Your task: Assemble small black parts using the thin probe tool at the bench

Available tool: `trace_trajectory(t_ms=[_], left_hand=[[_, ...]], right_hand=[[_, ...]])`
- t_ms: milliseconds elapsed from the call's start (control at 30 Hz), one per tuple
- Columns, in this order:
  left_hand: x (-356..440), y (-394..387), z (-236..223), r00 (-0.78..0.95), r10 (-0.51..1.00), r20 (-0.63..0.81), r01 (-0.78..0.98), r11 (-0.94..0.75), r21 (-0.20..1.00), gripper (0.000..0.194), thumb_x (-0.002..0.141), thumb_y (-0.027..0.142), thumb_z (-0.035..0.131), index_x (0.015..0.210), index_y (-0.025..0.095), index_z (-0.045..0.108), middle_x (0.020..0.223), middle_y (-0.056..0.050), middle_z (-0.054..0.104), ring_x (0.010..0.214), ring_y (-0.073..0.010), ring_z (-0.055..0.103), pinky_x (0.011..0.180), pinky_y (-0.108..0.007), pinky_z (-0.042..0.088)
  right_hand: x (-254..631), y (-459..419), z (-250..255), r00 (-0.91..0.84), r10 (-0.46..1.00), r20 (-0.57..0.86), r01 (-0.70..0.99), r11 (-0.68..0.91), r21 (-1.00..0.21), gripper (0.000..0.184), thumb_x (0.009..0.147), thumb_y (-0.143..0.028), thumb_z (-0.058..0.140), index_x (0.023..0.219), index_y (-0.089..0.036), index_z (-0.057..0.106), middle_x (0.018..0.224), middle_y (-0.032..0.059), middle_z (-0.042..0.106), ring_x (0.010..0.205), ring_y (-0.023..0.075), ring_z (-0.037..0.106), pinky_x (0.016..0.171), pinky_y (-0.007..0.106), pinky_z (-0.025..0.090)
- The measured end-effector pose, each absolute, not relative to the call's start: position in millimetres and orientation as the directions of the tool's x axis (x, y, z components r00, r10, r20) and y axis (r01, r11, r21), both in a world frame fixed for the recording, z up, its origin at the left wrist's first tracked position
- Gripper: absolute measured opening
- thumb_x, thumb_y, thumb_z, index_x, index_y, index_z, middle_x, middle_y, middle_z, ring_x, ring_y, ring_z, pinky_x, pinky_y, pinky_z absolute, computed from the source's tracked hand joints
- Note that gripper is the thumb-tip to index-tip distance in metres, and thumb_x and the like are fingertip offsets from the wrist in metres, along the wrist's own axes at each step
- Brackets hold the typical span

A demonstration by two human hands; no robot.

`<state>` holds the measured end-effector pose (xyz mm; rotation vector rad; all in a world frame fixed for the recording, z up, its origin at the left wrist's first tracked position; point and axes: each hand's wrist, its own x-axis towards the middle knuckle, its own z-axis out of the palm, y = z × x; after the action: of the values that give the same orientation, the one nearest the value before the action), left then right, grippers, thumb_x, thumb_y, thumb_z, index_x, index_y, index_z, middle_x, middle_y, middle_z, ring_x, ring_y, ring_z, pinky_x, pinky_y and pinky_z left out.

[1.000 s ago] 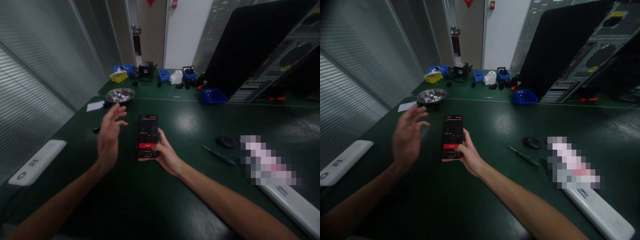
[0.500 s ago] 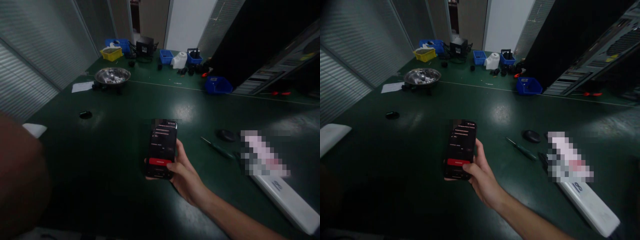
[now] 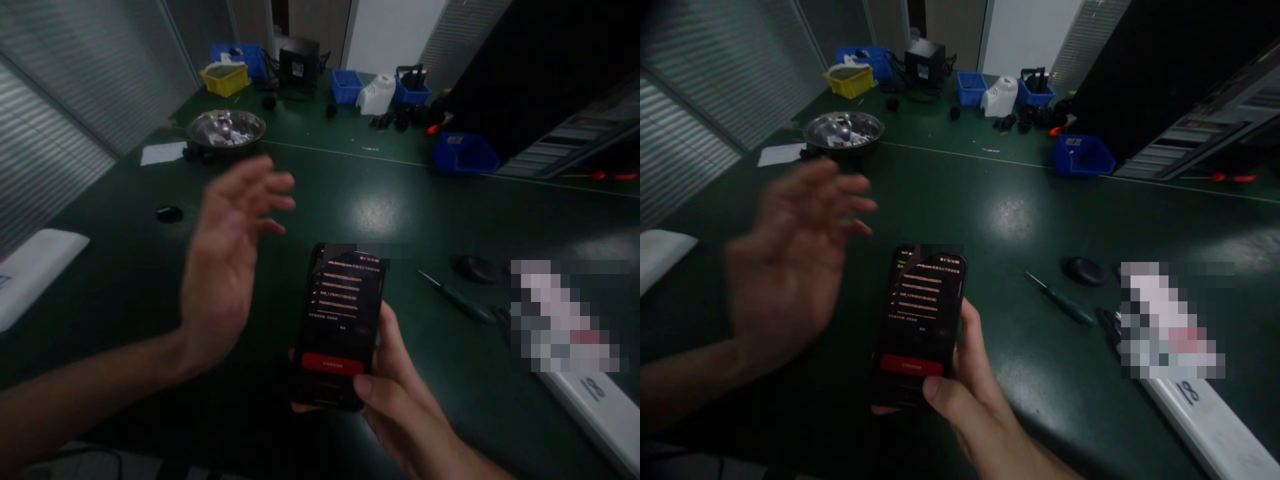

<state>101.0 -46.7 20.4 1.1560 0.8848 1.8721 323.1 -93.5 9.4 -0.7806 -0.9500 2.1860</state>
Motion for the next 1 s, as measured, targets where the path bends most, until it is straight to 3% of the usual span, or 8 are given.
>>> trace_trajectory(t_ms=[133,233,400,1000], left_hand=[[115.9,-61.2,-4.2,0.010,0.971,0.240,-0.332,-0.223,0.917,0.051,0.102,0.036,0.045,0.153,0.032,0.041,0.129,-0.006,0.068,0.112,-0.0249,0.066,0.095,-0.040,0.056],[119.8,-71.0,-12.5,0.141,0.964,0.226,-0.346,-0.166,0.923,0.059,0.100,0.030,0.052,0.156,0.033,0.036,0.129,-0.007,0.069,0.106,-0.0247,0.069,0.089,-0.038,0.058],[120.6,-74.6,-12.9,0.125,0.953,0.276,-0.272,-0.234,0.933,0.059,0.098,0.026,0.057,0.154,0.030,0.039,0.127,-0.008,0.070,0.105,-0.0241,0.070,0.093,-0.038,0.057],[122.1,-73.0,-21.4,0.159,0.955,0.250,-0.410,-0.166,0.897,0.051,0.100,0.027,0.048,0.151,0.030,0.044,0.127,-0.008,0.070,0.108,-0.0252,0.069,0.093,-0.038,0.058]], right_hand=[[320.5,-96.0,9.4,-0.588,0.756,-0.287,-0.299,-0.532,-0.792,0.088,0.090,-0.032,0.072,0.154,-0.049,0.014,0.144,0.0062,0.052,0.124,0.0316,0.059,0.092,0.056,0.056],[320.0,-97.2,6.1,-0.579,0.759,-0.298,-0.288,-0.532,-0.796,0.079,0.091,-0.034,0.070,0.152,-0.049,0.022,0.145,0.0047,0.050,0.123,0.0304,0.059,0.090,0.054,0.057],[320.7,-100.2,-1.3,-0.549,0.772,-0.321,-0.298,-0.539,-0.788,0.069,0.093,-0.036,0.068,0.149,-0.048,0.031,0.146,0.0039,0.049,0.122,0.0303,0.058,0.088,0.053,0.059],[314.9,-94.7,-6.5,-0.501,0.784,-0.367,-0.304,-0.556,-0.773,0.058,0.095,-0.046,0.065,0.145,-0.047,0.036,0.136,0.0058,0.054,0.116,0.0306,0.061,0.084,0.054,0.060]])
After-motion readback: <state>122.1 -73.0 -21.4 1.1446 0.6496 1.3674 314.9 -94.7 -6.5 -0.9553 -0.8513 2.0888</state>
